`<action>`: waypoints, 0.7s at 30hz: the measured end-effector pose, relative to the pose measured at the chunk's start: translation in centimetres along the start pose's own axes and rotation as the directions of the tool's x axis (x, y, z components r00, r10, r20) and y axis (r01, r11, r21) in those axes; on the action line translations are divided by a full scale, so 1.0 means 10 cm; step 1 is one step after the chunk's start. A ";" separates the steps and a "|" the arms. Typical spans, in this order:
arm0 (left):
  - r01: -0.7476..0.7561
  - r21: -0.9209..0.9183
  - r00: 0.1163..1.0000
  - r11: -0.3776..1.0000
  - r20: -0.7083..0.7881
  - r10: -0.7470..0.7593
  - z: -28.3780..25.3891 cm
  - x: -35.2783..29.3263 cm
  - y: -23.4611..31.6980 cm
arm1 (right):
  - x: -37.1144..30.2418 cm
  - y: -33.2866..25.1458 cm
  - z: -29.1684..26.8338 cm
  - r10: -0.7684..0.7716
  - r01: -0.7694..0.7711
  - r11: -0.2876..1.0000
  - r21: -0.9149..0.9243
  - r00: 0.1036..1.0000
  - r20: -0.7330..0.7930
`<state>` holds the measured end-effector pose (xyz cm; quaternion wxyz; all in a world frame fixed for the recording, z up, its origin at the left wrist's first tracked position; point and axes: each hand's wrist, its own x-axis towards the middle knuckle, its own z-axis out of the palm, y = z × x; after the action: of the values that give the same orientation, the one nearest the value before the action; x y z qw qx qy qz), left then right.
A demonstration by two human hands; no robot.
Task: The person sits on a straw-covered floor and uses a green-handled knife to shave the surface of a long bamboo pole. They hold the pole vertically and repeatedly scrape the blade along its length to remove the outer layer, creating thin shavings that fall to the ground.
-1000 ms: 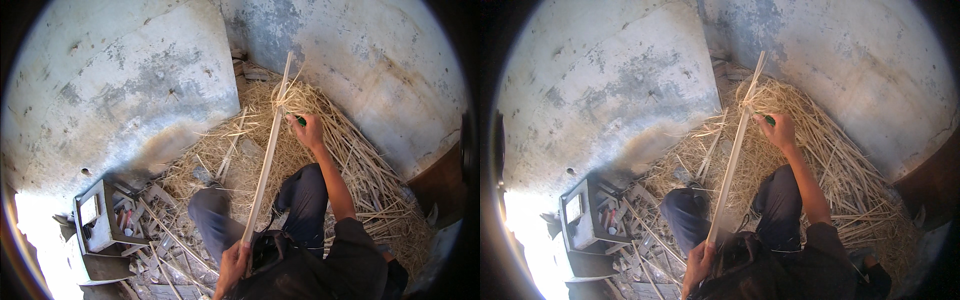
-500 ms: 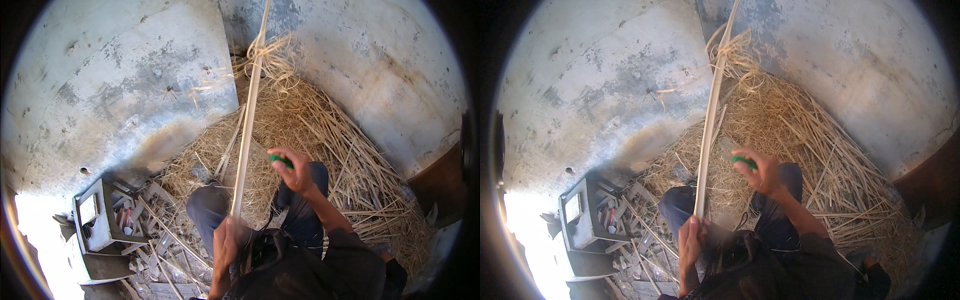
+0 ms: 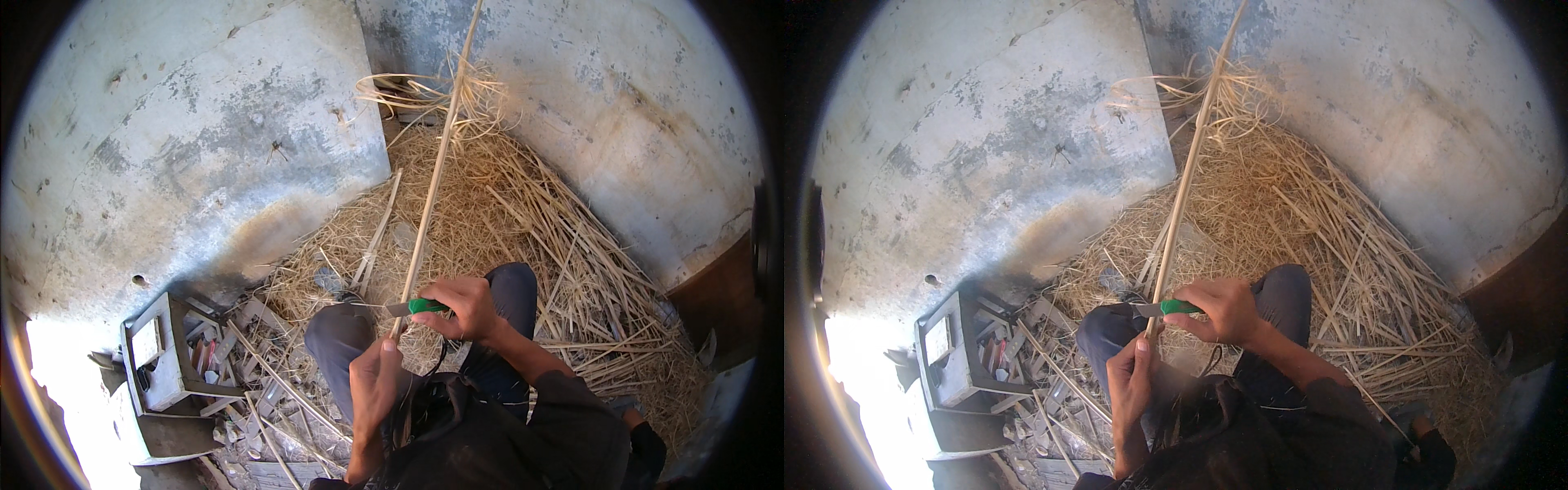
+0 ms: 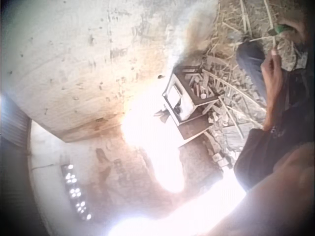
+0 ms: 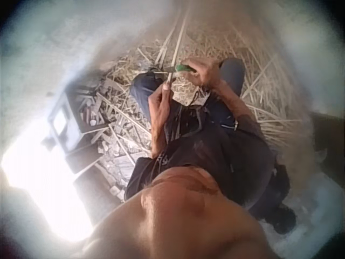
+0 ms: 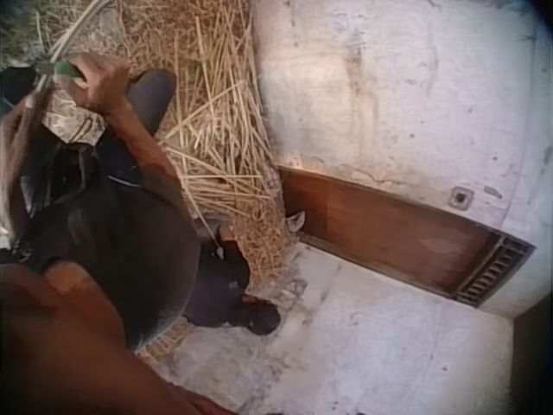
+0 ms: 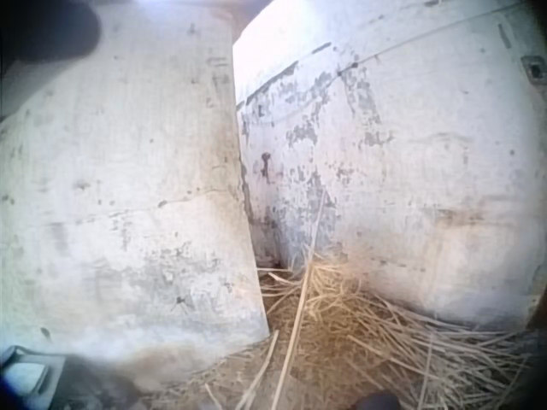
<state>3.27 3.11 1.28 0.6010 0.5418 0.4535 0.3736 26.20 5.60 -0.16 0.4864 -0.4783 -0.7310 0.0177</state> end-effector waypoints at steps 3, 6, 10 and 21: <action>-0.038 0.078 0.998 0.996 -0.046 0.041 -0.01 0.02 -0.03 | 0.00 0.00 -0.01 -0.023 0.023 0.999 -0.026 1.000 -0.011; -0.093 0.131 0.989 0.987 -0.104 0.107 0.02 0.03 -0.02 | 0.02 -0.01 -0.02 -0.025 0.024 0.998 -0.052 0.999 -0.019; -0.135 0.163 0.978 0.977 -0.136 0.158 0.02 0.03 -0.05 | 0.05 0.01 -0.04 -0.054 0.051 0.995 -0.080 0.998 -0.031; -0.189 0.199 0.961 0.962 -0.165 0.223 0.06 0.04 0.02 | 0.07 0.02 -0.08 -0.059 0.055 0.992 -0.117 0.998 -0.034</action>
<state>4.02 3.31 1.38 0.4619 0.6014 0.4807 0.4402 26.85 5.81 0.66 0.4716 -0.4850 -0.7349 -0.0477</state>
